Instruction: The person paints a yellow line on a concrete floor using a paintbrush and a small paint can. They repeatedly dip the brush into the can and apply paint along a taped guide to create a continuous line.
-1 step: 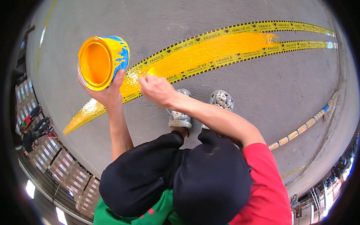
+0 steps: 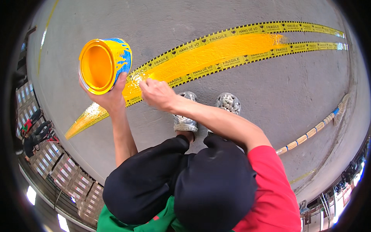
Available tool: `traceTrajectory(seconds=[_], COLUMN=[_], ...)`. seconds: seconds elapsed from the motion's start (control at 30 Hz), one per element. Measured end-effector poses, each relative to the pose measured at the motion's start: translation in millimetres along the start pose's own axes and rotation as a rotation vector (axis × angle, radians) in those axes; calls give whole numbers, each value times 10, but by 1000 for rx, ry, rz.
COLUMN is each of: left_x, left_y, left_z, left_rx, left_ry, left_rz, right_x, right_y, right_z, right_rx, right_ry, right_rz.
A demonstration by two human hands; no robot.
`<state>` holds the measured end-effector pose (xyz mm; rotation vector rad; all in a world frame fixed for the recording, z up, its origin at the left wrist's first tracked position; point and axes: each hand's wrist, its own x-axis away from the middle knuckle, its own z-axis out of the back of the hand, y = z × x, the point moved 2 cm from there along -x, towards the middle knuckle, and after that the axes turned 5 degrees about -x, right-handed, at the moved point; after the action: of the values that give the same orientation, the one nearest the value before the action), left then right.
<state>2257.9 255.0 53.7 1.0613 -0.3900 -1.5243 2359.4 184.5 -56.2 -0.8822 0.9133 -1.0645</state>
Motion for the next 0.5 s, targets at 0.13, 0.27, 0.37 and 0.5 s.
traceTrajectory(seconds=[0.13,0.27,0.37,0.5], left_x=[29,33,25,10], left_y=[-44,-138,-195,-217], left_z=[111,118,49,-100], left_rx=[-61,10,4,67], left_ry=[5,-8,-28,-26], left_rz=[-26,-27,-73,-61], right_x=[-2,228,544,822], right_y=[64,361,548,743], right_z=[-160,444,1247,2480], right_rx=[-354,-259,-59,247], right_ry=[69,119,204,427], right_rz=[-219,-348,-420,-483])
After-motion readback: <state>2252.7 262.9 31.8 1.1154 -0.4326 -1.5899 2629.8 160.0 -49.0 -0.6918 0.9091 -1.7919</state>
